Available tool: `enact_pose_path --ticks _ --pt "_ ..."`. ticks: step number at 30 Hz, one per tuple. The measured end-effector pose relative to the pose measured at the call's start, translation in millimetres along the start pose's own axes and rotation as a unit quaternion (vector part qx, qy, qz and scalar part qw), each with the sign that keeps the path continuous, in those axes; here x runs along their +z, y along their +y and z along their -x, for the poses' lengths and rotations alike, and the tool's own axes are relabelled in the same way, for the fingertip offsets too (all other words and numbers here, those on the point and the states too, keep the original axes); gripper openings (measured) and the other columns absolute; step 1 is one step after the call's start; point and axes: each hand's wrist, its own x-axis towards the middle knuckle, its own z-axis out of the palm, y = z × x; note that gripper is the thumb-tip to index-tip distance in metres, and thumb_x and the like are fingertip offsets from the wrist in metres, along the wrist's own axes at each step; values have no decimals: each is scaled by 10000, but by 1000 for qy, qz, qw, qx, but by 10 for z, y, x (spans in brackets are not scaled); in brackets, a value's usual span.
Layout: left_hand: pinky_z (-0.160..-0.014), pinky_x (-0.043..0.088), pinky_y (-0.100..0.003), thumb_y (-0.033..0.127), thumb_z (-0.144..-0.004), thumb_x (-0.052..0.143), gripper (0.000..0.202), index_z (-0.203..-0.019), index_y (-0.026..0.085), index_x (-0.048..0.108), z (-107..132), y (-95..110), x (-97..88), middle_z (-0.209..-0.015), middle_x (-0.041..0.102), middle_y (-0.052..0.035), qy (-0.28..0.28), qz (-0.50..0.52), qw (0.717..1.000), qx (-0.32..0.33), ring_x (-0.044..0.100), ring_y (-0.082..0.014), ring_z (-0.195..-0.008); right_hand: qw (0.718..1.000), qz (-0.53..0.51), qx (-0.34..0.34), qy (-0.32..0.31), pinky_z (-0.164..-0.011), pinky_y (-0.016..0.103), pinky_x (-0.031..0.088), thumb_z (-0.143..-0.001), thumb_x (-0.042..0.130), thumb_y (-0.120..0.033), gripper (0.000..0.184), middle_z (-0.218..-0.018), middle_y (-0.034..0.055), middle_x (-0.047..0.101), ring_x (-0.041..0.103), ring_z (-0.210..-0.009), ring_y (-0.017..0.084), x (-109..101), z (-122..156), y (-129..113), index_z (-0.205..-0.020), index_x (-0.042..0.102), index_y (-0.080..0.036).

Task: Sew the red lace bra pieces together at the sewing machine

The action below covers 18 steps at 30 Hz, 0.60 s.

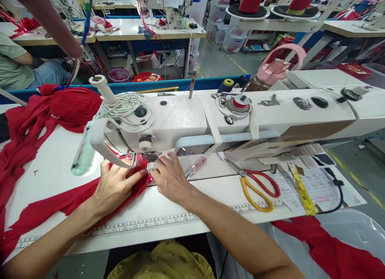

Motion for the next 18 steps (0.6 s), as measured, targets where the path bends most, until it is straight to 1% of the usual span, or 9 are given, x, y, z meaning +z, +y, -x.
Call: enact_pose_path --ticks 2,3,6,8,11,13,15,18 --pt "-760 375 -353 54 -892 512 258 -1018 167 707 11 -45 45 -942 665 -106 -28 11 999 -41 571 -225 -902 1000 2 0 3 -1091 492 232 -857 494 -4 325 -1037 87 674 499 -1000 248 8 1 1 -1034 707 -174" --pt "-753 374 -349 63 -894 517 259 -1032 166 710 22 -73 69 -915 655 -100 -37 21 998 -49 573 -225 -895 1000 3 -3 6 -1089 494 234 -857 495 -5 326 -1042 89 673 499 -998 250 10 2 3 -1036 710 -174" --pt "-768 384 -350 97 -917 521 240 -1032 173 718 62 -144 119 -886 647 -82 -50 53 996 -49 584 -219 -886 1000 1 -9 16 -1076 493 247 -855 509 -9 317 -1030 101 667 499 -983 254 -2 14 12 -1046 709 -163" --pt "-778 393 -348 109 -934 506 244 -1042 173 715 77 -166 131 -904 656 -75 -51 74 994 -59 592 -206 -866 1000 -7 -13 25 -1054 491 275 -870 517 -46 290 -994 109 658 497 -956 256 -36 33 16 -1070 699 -151" --pt "-799 406 -345 124 -943 493 244 -1040 168 713 64 -168 126 -915 668 -59 -54 111 989 -79 603 -190 -843 998 -22 -33 50 -948 447 362 -906 519 -140 290 -970 117 641 493 -911 254 -106 69 10 -1157 664 -137" --pt "-814 411 -344 138 -942 497 236 -1025 168 716 43 -162 117 -906 672 -50 -59 128 986 -91 609 -188 -842 996 -25 -51 65 -857 395 388 -918 522 -168 295 -986 112 641 496 -888 242 -139 85 -2 -1182 653 -153" --pt "-836 413 -344 148 -948 494 234 -1010 169 718 28 -159 112 -905 677 -43 -62 142 983 -102 614 -184 -848 995 -21 -64 73 -804 364 383 -928 526 -165 249 -987 97 654 497 -855 224 -149 91 -16 -1130 673 -172" --pt "-882 409 -348 158 -965 480 244 -1024 175 717 29 -165 115 -920 683 -36 -66 160 978 -120 616 -182 -884 994 -15 -73 78 -802 357 371 -938 538 -158 193 -978 80 677 493 -828 210 -134 90 -32 -1055 691 -175"
